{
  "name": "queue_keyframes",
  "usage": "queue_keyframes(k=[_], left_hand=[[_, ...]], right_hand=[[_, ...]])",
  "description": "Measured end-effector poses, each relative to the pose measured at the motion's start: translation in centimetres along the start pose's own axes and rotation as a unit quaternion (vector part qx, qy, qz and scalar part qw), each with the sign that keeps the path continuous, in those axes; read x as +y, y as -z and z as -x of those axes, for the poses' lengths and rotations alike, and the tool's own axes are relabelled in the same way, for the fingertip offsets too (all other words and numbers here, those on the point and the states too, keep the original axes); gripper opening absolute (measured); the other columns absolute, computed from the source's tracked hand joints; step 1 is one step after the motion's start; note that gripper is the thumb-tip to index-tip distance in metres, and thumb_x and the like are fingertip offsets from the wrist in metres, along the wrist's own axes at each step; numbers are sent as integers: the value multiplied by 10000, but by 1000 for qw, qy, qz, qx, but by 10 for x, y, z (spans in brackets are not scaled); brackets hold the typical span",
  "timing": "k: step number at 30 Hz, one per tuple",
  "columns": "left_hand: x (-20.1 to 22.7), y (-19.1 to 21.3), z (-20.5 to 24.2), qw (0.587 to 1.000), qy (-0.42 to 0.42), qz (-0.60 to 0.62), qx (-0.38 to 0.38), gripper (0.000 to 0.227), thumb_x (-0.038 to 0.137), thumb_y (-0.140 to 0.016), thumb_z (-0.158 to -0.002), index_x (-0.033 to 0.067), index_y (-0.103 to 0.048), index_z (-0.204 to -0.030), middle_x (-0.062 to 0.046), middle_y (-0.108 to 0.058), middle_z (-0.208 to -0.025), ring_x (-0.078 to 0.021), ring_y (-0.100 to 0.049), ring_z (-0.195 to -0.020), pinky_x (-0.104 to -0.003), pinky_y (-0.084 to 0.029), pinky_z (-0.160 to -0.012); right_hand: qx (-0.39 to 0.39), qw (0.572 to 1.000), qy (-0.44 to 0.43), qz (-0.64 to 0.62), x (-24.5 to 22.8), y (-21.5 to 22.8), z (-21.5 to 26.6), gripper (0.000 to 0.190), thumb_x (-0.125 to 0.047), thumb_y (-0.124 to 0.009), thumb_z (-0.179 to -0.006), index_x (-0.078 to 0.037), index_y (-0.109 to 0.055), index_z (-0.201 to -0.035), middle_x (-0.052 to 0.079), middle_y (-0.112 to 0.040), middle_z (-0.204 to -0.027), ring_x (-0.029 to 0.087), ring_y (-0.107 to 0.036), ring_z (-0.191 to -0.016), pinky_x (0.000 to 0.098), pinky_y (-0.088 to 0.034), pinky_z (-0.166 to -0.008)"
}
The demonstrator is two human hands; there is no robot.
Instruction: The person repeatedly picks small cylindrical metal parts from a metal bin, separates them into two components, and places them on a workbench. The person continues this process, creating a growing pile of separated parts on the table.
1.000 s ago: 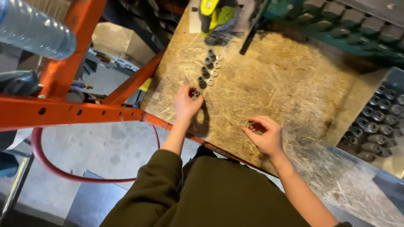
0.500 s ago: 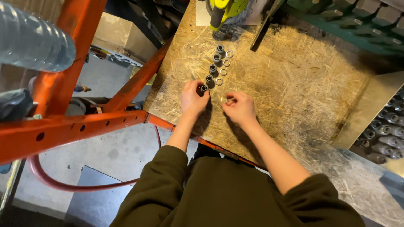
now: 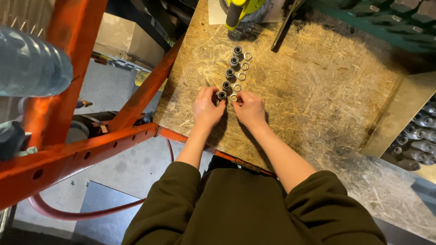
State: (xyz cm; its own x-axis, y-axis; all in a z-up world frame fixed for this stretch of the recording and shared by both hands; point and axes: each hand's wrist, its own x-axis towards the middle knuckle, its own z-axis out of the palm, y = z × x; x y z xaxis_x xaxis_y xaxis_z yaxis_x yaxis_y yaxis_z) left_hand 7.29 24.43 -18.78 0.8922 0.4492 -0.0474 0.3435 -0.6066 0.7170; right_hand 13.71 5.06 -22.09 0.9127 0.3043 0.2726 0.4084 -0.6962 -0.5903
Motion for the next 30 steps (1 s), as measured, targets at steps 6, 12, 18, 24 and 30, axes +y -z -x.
queue_keyframes(k=[6,12,18,24,30], left_hand=[[8,9,0,1000,3,-5,-14,557,347,-997,-774,214,-788,-1273,3,-734,-1160,-279,-821,-1103,-467,-679,-1004],[23,4,-8,999,-18,-23,24,691,530,-1017,-740,200,-781,-1300,-16,-722,-1174,-306,-791,-1189,-455,-650,-1068],[38,-10,-26,987,-89,-88,103,595,440,-1011,-703,180,-799,-1194,-24,-721,-1090,-293,-764,-1137,-430,-633,-1026],[27,-20,-40,988,-98,-79,90,348,332,-931,-756,189,-813,-1050,-26,-728,-957,-314,-777,-1016,-458,-649,-948],[30,-12,-44,988,-114,-57,89,345,271,-952,-761,166,-833,-1067,-63,-759,-979,-349,-798,-1012,-474,-663,-945]], right_hand=[[-12,1000,0,19,-5,3,-2,292,-288,-1028,-749,-203,-826,-941,-4,-756,-760,287,-844,-805,429,-682,-736],[-1,999,-21,25,2,-6,0,285,-390,-1013,-782,-233,-822,-925,-10,-756,-780,286,-847,-836,437,-685,-744],[18,999,-27,30,0,-7,1,212,-392,-969,-824,-265,-820,-904,-45,-732,-744,267,-837,-794,423,-691,-735],[22,999,-29,19,0,-9,-1,182,-343,-951,-811,-267,-815,-906,-53,-742,-743,246,-840,-803,410,-697,-736],[31,999,-22,-14,-3,-2,-3,218,-286,-965,-773,-244,-834,-942,-44,-757,-758,242,-841,-781,396,-695,-723]])
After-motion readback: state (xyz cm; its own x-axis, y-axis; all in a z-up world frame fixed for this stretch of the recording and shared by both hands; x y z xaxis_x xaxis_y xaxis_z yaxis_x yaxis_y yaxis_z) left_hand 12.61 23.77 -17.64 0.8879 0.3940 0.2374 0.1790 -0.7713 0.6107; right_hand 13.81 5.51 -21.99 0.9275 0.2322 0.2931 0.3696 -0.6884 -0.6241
